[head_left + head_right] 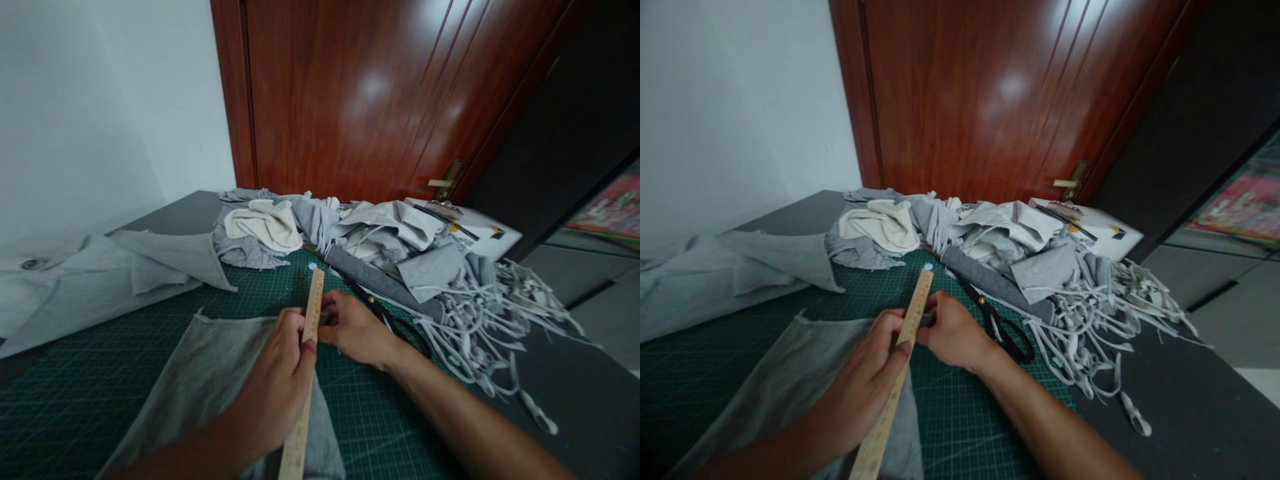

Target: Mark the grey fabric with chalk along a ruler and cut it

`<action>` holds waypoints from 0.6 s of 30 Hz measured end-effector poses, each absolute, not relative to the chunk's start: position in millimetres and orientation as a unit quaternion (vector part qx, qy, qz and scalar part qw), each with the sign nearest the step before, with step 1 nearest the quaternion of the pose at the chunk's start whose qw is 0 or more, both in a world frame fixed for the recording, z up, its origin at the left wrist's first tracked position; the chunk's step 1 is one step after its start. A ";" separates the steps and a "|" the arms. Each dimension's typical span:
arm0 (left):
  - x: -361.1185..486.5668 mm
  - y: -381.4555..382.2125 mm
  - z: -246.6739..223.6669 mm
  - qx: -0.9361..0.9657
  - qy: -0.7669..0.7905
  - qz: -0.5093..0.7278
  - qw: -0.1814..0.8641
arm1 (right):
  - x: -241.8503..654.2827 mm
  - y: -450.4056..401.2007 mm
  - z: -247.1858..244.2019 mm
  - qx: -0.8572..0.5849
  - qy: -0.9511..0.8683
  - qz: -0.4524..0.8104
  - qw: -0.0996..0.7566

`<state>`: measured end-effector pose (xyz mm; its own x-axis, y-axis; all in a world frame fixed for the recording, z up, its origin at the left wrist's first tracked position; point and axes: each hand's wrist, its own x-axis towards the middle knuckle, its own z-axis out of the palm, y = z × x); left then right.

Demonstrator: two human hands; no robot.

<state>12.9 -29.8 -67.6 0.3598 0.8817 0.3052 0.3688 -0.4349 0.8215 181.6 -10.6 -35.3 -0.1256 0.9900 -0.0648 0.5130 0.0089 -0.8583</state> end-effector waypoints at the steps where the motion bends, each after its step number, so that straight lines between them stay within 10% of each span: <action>1: 13.0 -29.6 -67.5 0.754 0.413 0.388 0.333 | 181.4 -11.3 -35.0 -0.584 -0.623 0.421 0.308; 18: 13.9 -28.5 -67.8 0.753 0.414 0.390 0.330 | 186.4 -26.9 -39.4 -0.549 -0.466 0.581 0.380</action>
<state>13.9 -28.5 -67.8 0.3529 0.8814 0.3141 0.3659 -0.4389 0.8206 186.4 -26.9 -39.4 -0.1085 0.9528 -0.2834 0.0695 -0.2771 -0.9583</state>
